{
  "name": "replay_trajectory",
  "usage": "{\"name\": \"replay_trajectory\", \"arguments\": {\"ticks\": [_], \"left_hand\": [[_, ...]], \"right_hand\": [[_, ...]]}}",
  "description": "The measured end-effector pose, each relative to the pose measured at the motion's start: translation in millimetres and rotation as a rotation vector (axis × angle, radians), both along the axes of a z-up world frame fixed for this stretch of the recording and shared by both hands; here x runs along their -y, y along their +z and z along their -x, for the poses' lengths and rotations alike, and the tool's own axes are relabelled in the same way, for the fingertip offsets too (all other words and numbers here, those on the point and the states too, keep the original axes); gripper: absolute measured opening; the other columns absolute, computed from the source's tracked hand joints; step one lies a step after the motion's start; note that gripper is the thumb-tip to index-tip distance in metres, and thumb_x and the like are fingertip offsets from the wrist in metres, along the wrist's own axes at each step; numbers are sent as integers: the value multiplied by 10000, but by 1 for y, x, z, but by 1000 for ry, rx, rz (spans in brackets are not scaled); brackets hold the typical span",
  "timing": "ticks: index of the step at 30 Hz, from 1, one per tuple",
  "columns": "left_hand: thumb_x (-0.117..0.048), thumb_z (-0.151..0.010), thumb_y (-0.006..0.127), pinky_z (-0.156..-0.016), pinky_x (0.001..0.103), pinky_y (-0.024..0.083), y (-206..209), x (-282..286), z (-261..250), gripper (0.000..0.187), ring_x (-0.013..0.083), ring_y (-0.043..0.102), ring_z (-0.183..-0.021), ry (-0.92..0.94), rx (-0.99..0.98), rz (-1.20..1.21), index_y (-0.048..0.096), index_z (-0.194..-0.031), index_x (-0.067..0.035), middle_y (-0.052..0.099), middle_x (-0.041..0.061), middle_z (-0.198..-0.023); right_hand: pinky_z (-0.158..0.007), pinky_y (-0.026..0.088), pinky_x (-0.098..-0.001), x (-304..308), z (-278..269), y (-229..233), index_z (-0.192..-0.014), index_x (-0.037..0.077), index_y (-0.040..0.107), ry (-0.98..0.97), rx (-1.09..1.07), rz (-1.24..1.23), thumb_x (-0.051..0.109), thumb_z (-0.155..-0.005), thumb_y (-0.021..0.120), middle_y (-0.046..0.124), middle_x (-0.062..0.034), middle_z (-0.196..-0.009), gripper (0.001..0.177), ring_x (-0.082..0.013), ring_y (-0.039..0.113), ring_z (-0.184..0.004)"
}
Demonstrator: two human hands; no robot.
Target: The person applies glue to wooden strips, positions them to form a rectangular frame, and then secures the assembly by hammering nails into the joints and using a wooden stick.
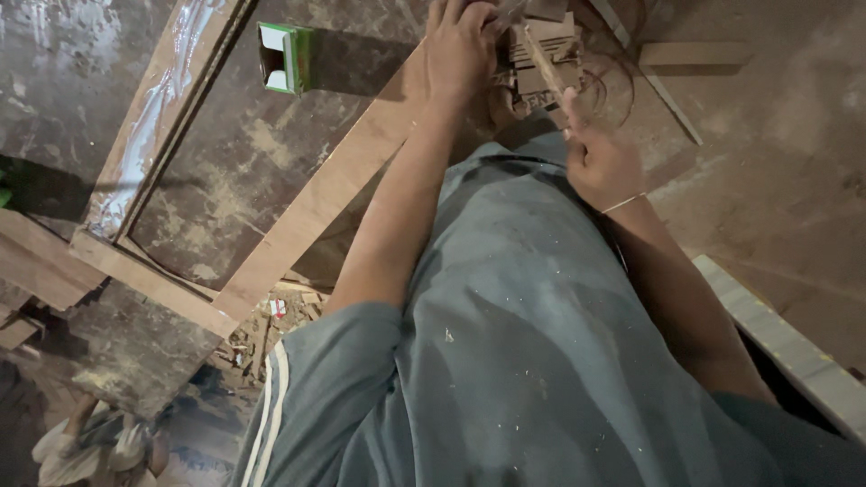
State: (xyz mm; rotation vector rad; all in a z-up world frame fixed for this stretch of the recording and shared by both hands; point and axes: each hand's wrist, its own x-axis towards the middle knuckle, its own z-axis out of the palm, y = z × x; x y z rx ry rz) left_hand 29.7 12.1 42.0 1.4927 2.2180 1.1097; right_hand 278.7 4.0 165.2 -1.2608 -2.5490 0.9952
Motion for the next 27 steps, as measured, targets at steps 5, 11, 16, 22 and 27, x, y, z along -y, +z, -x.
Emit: {"name": "replay_trajectory", "arguments": {"ticks": [5, 11, 16, 22, 27], "left_hand": [[-231, -843, 771, -912, 463, 482, 2, 0, -1, 132, 355, 584, -1055, 20, 4, -6, 712, -880, -120, 670, 71, -1011], [-152, -857, 734, -946, 456, 483, 18, -2, 1, 70, 354, 581, -1074, -1, -11, -20, 736, -922, -126, 670, 71, -1043], [-169, -898, 681, -866, 487, 489, 21, 11, 7, 216, 385, 605, -1045, 21, 180, 253, 689, -1113, -154, 653, 85, -1195], [-50, -883, 610, -883, 474, 515, 8, 9, 12, 272, 445, 563, -1095, 44, 245, -103, 567, -1150, -82, 583, 180, -1187], [-46, -907, 596, -832, 453, 523, 9, 24, 12, 232, 415, 585, -1050, -3, 308, -88, 530, -1127, -80, 573, 170, -1183]], "right_hand": [[-749, 542, -453, -1, -4, -9, -1704, 234, 237, 54, 46, 1, -61, -928, 591, 699, -231, -1001, 902, -385, 674, -832], [-687, 546, -416, 1, -14, -21, -1438, 626, 189, 77, 118, -82, -9, -947, 664, 697, -211, -929, 933, -341, 682, -772], [-733, 527, -408, 5, -20, -27, -1673, 143, 279, 56, -302, -203, -94, -1023, 602, 662, -197, -1107, 764, -361, 646, -820], [-693, 542, -394, 5, -13, -46, -1672, 145, 334, 73, -156, -98, -65, -975, 583, 701, -232, -1242, 769, -370, 684, -896], [-605, 470, -400, 14, -15, -63, -1617, 60, 335, 34, -331, -325, -20, -1030, 632, 573, -154, -790, 663, -289, 533, -620]]}}
